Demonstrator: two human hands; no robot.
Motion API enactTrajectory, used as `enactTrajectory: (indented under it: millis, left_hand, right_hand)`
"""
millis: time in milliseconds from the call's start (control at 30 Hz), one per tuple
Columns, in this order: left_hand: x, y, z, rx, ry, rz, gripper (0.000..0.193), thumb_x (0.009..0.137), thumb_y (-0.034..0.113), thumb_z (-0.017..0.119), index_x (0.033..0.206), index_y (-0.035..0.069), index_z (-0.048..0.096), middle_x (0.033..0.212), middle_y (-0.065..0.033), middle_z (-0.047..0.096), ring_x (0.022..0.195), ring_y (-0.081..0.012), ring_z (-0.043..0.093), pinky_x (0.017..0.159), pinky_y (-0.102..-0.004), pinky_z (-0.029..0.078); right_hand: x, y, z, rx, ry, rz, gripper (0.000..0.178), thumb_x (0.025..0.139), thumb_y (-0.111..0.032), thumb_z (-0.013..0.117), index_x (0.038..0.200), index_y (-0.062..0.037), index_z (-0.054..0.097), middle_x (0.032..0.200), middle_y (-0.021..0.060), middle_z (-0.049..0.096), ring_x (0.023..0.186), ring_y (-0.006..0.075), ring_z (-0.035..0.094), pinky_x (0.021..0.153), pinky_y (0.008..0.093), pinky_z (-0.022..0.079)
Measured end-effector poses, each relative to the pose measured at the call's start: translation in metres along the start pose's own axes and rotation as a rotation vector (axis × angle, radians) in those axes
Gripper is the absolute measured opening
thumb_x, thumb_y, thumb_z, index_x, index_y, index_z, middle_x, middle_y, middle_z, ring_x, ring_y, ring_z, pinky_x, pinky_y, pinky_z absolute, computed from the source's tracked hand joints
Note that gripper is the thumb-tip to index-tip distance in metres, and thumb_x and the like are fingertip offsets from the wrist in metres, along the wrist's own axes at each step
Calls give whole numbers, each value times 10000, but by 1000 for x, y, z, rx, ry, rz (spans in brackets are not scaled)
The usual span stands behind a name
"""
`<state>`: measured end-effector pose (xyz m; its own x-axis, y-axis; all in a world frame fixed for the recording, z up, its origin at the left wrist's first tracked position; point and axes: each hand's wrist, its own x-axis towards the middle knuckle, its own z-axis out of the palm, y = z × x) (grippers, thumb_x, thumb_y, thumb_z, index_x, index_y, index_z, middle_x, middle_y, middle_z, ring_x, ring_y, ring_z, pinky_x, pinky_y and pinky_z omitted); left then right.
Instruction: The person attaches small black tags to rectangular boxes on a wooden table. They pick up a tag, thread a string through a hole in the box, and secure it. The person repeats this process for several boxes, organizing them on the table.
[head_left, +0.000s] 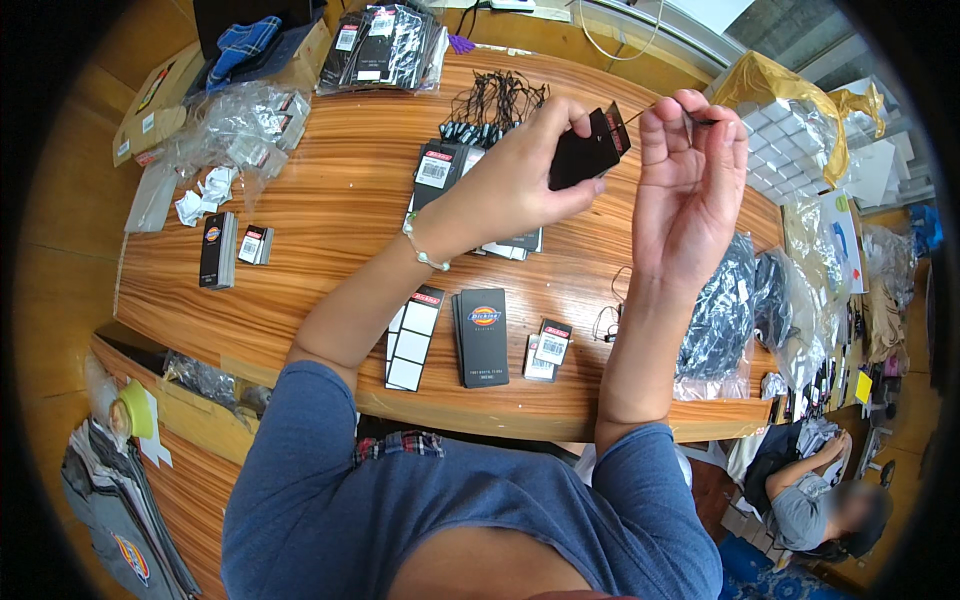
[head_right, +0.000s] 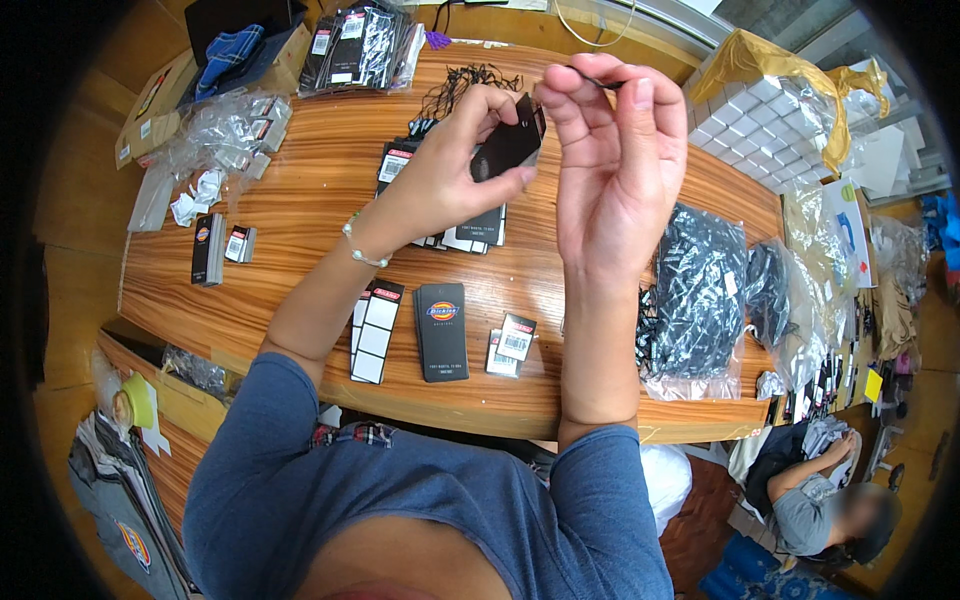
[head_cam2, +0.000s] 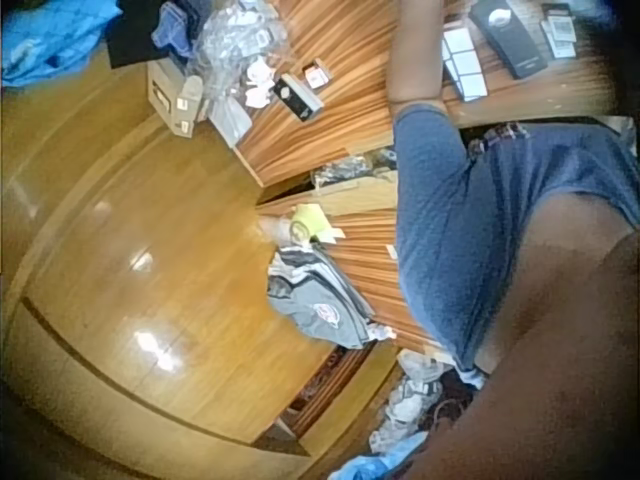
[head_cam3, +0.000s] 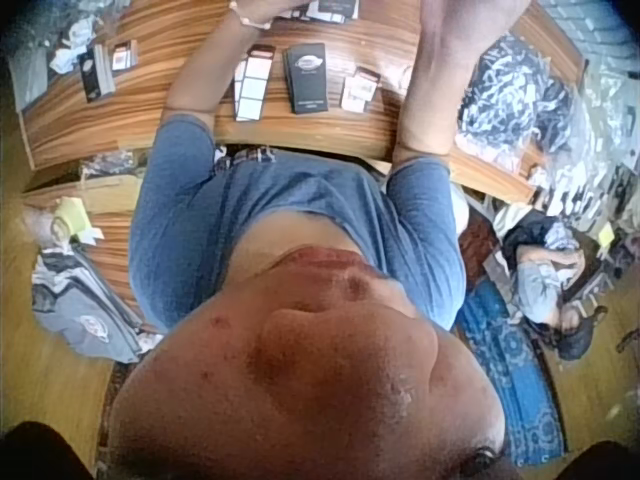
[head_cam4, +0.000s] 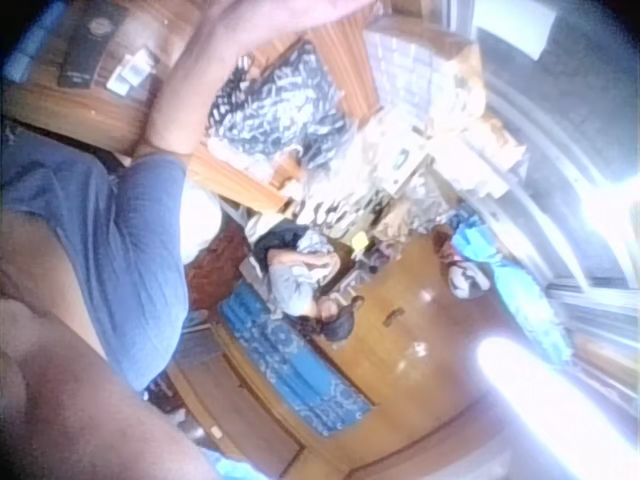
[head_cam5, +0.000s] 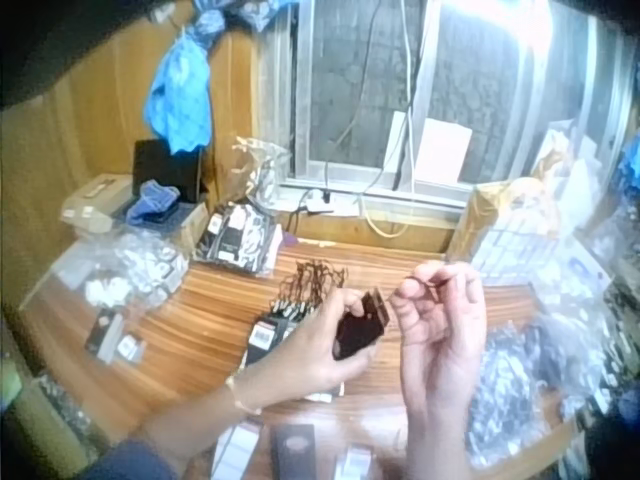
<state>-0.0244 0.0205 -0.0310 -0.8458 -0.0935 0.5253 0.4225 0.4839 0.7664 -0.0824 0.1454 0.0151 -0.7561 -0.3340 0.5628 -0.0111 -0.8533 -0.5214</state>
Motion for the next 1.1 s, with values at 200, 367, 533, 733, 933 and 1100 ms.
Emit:
enactTrajectory:
  millis: [200, 367, 533, 733, 933, 1100]
  left_hand:
    - [5, 12, -22, -109, -98, -125, 194, 862, 98, 475, 1014, -22, 475, 887, -60, 557, 811, -111, 536, 721, -248, 440]
    - [6, 5, -29, 16, 4, 52, 235, 878, 95, 474, 1082, -22, 479, 857, -43, 553, 806, -104, 536, 713, -225, 431]
    - [4, 13, -32, -27, 118, 26, 87, 876, 43, 437, 945, 5, 472, 857, -17, 508, 817, -73, 490, 727, -209, 404]
    - [5, 16, -34, 58, 100, 137, 197, 802, 119, 588, 912, 29, 451, 841, -25, 475, 813, -104, 472, 753, -233, 403]
    - [6, 24, -39, 183, 70, 96, 482, 623, 178, 781, 932, 56, 432, 857, -25, 467, 802, -110, 473, 738, -238, 417]
    - [5, 20, -42, 56, -2, 101, 436, 668, 153, 747, 959, 51, 439, 879, -16, 467, 824, -94, 476, 757, -223, 413]
  right_hand:
    - [8, -10, -16, -13, 33, -35, 150, 904, -156, 452, 945, -18, 494, 926, 152, 573, 829, 233, 583, 786, 364, 491]
    - [13, -7, -23, -77, 91, -56, 133, 899, -156, 465, 927, -30, 496, 843, 110, 566, 735, 190, 556, 727, 335, 488]
    - [12, -2, -27, -101, 153, -11, 127, 898, -159, 468, 931, -38, 492, 814, 91, 558, 701, 166, 536, 678, 309, 480]
    - [12, 9, -28, -143, 150, 109, 124, 893, -164, 478, 923, -47, 502, 804, 82, 556, 684, 148, 532, 647, 270, 474]
    - [13, 11, -31, -94, 102, 165, 122, 896, -166, 474, 922, -53, 509, 781, 75, 548, 611, 122, 480, 579, 248, 418]
    - [13, 1, -29, -66, 101, 82, 117, 898, -162, 469, 921, -55, 509, 770, 77, 545, 605, 128, 472, 590, 265, 411]
